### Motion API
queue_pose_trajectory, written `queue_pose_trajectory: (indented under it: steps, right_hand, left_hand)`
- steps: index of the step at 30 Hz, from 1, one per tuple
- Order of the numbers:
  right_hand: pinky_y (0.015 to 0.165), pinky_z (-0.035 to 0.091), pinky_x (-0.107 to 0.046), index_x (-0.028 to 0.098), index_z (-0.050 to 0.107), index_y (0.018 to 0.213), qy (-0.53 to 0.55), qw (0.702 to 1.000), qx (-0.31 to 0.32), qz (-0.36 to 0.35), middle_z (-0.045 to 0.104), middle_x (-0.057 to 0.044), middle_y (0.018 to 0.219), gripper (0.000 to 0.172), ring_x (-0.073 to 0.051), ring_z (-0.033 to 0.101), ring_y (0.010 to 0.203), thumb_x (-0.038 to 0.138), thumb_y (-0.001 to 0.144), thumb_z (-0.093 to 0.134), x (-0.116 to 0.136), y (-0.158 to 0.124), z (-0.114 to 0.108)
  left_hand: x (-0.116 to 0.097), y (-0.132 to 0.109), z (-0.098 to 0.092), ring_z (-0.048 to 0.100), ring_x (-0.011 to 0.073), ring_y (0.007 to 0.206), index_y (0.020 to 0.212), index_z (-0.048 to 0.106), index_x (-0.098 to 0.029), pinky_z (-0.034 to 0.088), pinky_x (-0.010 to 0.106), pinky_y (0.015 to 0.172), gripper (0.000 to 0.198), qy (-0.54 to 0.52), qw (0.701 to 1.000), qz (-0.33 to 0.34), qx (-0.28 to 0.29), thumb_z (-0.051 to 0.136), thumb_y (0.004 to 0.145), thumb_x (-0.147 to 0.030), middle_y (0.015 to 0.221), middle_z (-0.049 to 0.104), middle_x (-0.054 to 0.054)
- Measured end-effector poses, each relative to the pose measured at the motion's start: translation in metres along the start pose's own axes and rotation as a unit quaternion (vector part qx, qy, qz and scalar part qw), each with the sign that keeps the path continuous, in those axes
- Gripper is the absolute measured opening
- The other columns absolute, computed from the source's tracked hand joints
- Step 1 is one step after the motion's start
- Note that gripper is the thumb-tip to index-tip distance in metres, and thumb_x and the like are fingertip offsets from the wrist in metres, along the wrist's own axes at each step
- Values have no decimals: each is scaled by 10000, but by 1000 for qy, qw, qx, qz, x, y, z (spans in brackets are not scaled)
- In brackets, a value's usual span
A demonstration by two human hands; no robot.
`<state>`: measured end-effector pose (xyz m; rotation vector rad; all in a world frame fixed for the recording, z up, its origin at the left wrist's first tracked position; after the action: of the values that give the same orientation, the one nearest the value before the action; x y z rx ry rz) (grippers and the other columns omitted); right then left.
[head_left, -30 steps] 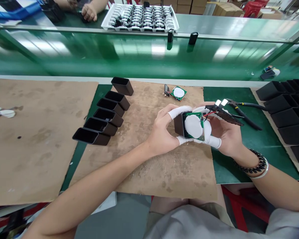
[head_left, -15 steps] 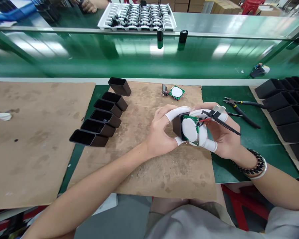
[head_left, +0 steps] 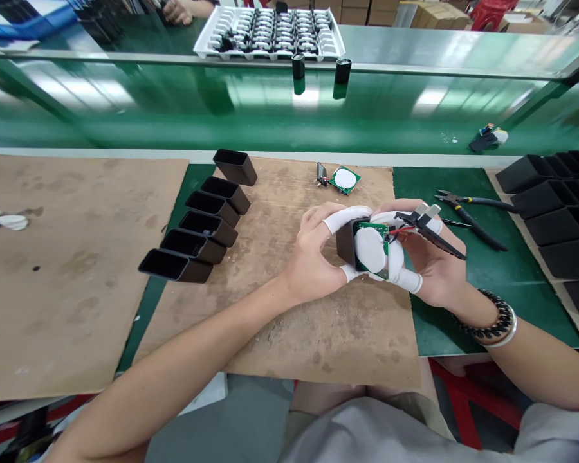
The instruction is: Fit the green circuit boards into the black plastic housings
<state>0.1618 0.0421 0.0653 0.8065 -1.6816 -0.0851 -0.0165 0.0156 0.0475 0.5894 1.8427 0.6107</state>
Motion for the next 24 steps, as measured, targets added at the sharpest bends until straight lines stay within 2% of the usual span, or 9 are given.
queue_pose_trajectory:
  steps: [4,11,18,24]
  right_hand:
    - [772,636,-427,342,681,1269,9,999,5,-36,651,-83,1281,562,-304,685,1053,515,774,883,-1,0,0]
    - [802,628,-418,394,676,1270,-35,999,7,-7,667,-56,1314,492,-316,689,1144,615,844,782,-2,0,-1]
    - [806,649,-426,400,647,1303,-47,998,15,-35,647,-58,1312,520,-305,695,1095,557,838,817,0,0,0]
    - [828,641,-424,393,660,1245,-64,997,18,-24,647,-56,1258,454,-294,690,1070,549,846,811,1,0,-2]
  left_hand:
    - [2,-1,1,693,284,1130,1277,640,-223,515,435,1016,585,5,1000,13,-1,853,732,-230,1247,723,108]
    - [2,-2,1,691,289,1130,1287,639,-259,514,451,1014,598,8,1000,9,0,874,738,-256,1229,721,96]
    - [3,-3,1,691,296,1135,1280,635,-246,500,464,1048,594,23,1000,3,0,862,731,-244,1238,723,104]
    - [4,-3,2,692,298,1114,1259,640,-227,503,470,1046,609,36,999,-15,5,881,702,-280,1229,731,109]
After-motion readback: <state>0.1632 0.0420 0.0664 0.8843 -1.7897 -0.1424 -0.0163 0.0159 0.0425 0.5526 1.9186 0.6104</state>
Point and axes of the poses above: each hand's wrist, its own y-axis towards the middle knuckle, its own z-axis out of the palm, x = y × z, the point moved 4 cm from there along y, towards the middle knuckle
